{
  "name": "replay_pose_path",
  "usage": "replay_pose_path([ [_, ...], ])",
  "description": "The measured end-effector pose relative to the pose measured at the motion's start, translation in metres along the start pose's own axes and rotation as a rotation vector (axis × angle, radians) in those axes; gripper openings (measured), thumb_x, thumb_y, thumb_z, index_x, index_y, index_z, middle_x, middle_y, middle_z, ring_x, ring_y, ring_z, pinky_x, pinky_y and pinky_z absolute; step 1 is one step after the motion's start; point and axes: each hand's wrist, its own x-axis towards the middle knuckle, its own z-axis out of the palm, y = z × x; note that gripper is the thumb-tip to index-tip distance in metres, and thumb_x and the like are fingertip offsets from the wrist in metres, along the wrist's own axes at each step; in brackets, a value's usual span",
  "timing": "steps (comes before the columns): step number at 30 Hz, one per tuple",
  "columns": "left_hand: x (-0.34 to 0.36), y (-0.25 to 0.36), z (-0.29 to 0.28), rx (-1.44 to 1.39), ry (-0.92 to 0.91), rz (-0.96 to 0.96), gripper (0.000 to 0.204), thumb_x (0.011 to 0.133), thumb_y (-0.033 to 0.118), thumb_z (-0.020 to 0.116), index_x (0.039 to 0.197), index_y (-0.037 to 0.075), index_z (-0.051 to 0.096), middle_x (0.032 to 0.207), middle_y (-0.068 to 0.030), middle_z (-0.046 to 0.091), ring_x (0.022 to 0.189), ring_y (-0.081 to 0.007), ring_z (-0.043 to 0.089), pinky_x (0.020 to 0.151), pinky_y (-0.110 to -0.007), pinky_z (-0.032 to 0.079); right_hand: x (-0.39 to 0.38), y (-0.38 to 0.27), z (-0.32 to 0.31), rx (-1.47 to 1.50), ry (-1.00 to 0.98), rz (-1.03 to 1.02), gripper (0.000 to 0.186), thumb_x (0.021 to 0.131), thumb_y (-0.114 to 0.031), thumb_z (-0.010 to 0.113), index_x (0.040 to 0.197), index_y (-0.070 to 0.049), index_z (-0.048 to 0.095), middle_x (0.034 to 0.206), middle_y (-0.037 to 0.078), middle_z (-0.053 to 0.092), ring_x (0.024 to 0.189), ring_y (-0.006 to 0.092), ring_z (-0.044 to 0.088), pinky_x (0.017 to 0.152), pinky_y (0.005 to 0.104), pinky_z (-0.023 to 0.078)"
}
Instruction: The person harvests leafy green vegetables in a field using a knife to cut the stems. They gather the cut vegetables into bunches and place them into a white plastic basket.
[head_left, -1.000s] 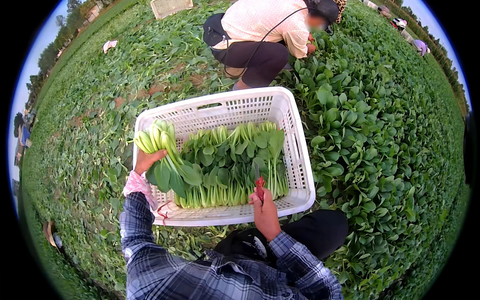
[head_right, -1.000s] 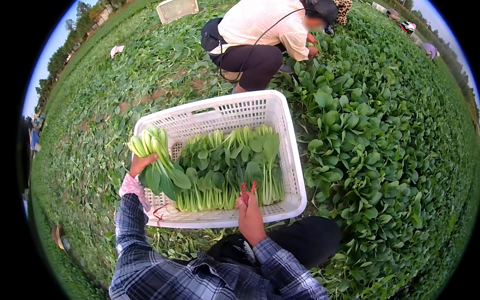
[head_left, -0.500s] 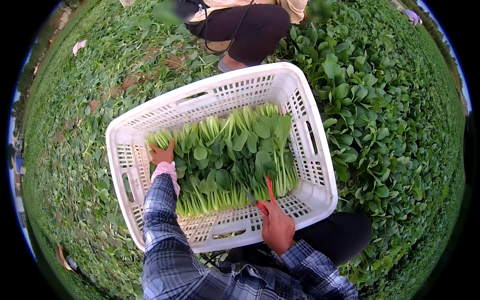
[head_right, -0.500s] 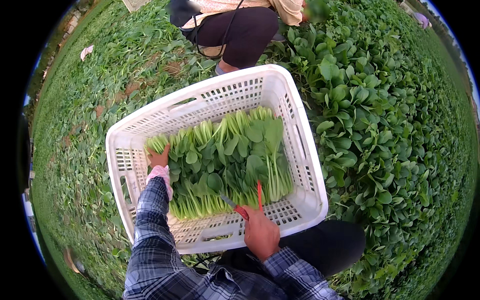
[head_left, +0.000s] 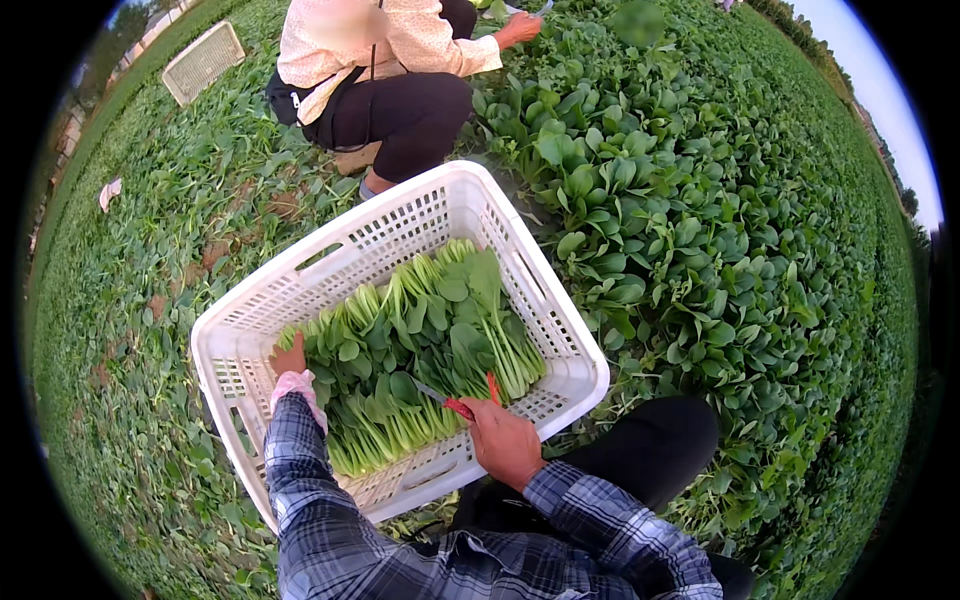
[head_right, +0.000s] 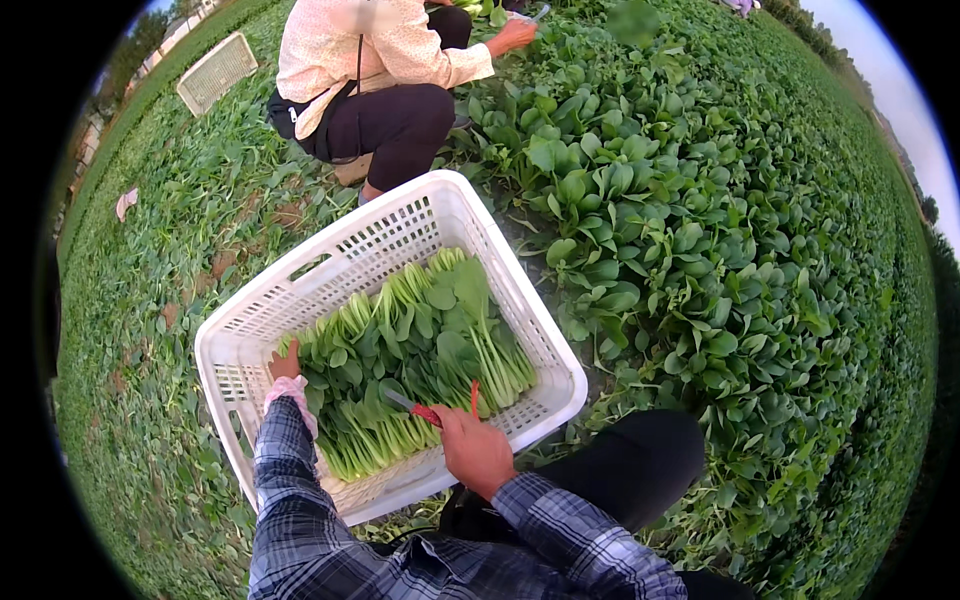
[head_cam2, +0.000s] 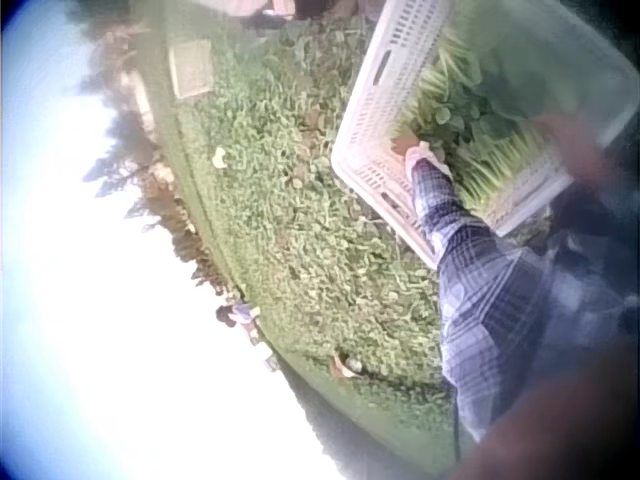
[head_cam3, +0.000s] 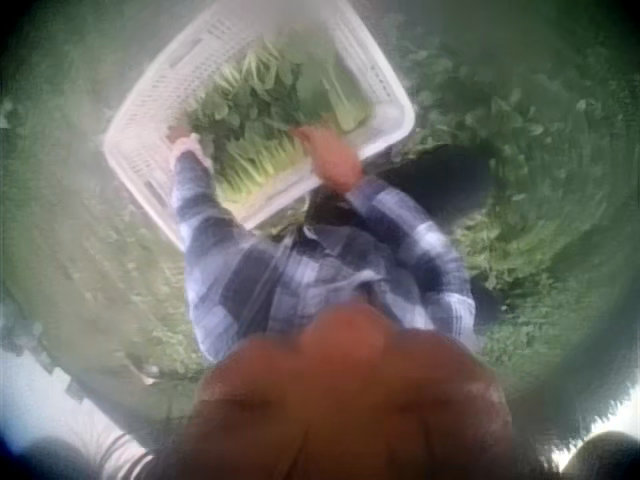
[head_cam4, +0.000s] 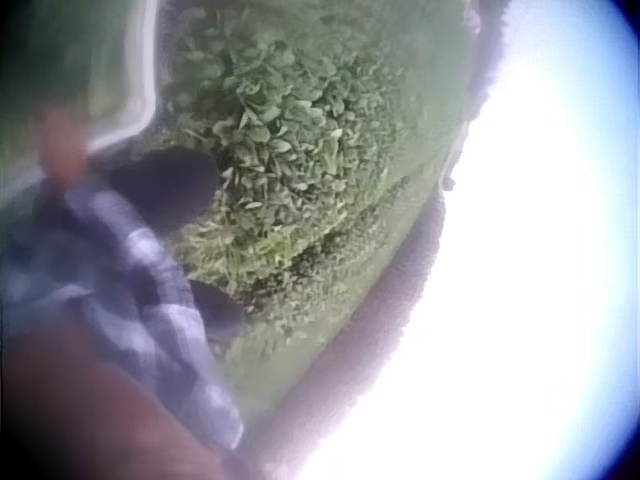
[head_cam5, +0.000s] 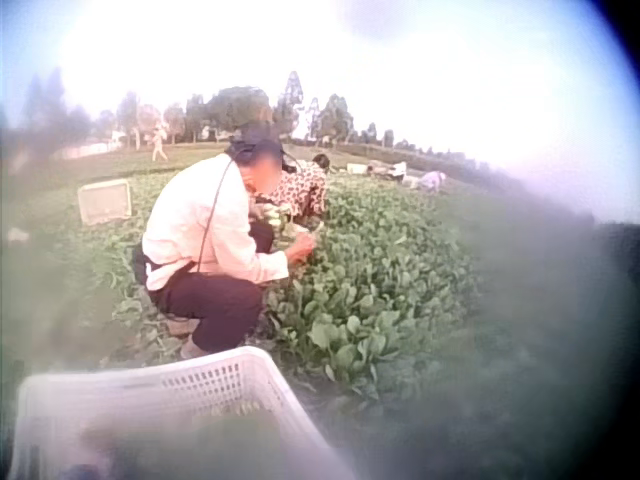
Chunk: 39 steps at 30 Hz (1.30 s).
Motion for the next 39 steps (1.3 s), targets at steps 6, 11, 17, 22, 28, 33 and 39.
replay_pose_path([
  [6, -0.055, 0.057, -0.048, -0.314, -0.061, 0.641, 0.05, 0.087, 0.028, 0.061, 0.121, -0.008, 0.054, 0.107, -0.0175, 0.065, 0.096, -0.0226, 0.065, 0.083, -0.031, 0.05, -0.013, 0.006, -0.013, 0.576, 0.144, 0.077, 0.03, 0.095, -0.019, 0.049, 0.122, -0.006, 0.045, 0.089, 0.016, 0.058, 0.07, 0.0339, 0.059, 0.064, 0.0399, 0.047],
  [11, -0.21, 0.171, -0.085, -0.577, -0.563, 0.846, 0.031, 0.094, 0.021, 0.055, 0.108, -0.005, 0.062, 0.082, -0.0092, 0.069, 0.073, -0.014, 0.066, 0.064, -0.023, 0.048, -0.058, 0.008, -0.085, 1.111, 0.13, 0.302, 0.035, 0.101, -0.02, 0.04, 0.131, -0.003, 0.033, 0.084, 0.001, 0.052, 0.064, 0.0057, 0.045, 0.057, 0.0207, 0.04],
  [17, -0.36, 0.259, -0.088, -0.483, -0.782, 1.022, 0.031, 0.096, 0.025, 0.053, 0.085, -0.002, 0.063, 0.07, -0.0096, 0.067, 0.06, -0.0089, 0.06, 0.058, -0.021, 0.044, -0.156, 0.026, -0.218, 1.139, 0.724, 0.107, 0.03, 0.101, -0.021, 0.04, 0.126, -0.004, 0.041, 0.087, 0.002, 0.056, 0.066, 0.0056, 0.048, 0.055, 0.0182, 0.038],
  [22, -0.453, 0.32, -0.06, -0.417, -1.014, 1.235, 0.036, 0.097, 0.029, 0.051, 0.076, 0.001, 0.062, 0.059, -0.0073, 0.061, 0.056, -0.0115, 0.056, 0.078, -0.031, 0.049, -0.27, 0.146, -0.293, 0.969, 1.397, 0.351, 0.026, 0.1, -0.022, 0.044, 0.119, -0.005, 0.049, 0.087, 0.0, 0.055, 0.07, 0.006, 0.05, 0.059, 0.0202, 0.04],
  [28, -0.615, 0.372, 0.012, -0.022, -1.435, 1.376, 0.023, 0.096, 0.018, 0.053, 0.1, -0.001, 0.064, 0.078, -0.0101, 0.068, 0.056, -0.0049, 0.053, 0.053, -0.018, 0.042, -0.407, 0.28, -0.238, 0.752, 0.969, 1.09, 0.025, 0.095, -0.017, 0.047, 0.114, -0.001, 0.049, 0.084, 0.004, 0.056, 0.067, 0.0081, 0.053, 0.055, 0.0261, 0.045],
  [33, -0.743, 0.361, 0.096, 0.346, -1.851, 1.656, 0.019, 0.092, 0.008, 0.053, 0.105, -0.001, 0.063, 0.088, -0.0108, 0.068, 0.079, -0.0136, 0.064, 0.072, -0.027, 0.051, -0.426, 0.319, -0.164, 0.278, 0.334, 1.256, 0.025, 0.091, -0.015, 0.049, 0.108, 0.004, 0.05, 0.097, 0.025, 0.061, 0.092, 0.0373, 0.061, 0.079, 0.0449, 0.048],
  [39, -0.829, 0.294, 0.224, 0.759, -1.736, 2.376, 0.039, 0.071, -0.009, 0.045, 0.103, 0.001, 0.064, 0.102, -0.0141, 0.064, 0.095, -0.0291, 0.061, 0.084, -0.037, 0.05, -0.402, 0.354, -0.096, 0.188, 0.525, 1.118, 0.037, 0.082, 0.002, 0.046, 0.119, 0.006, 0.043, 0.109, 0.03, 0.052, 0.095, 0.0432, 0.058, 0.08, 0.0446, 0.05],
])
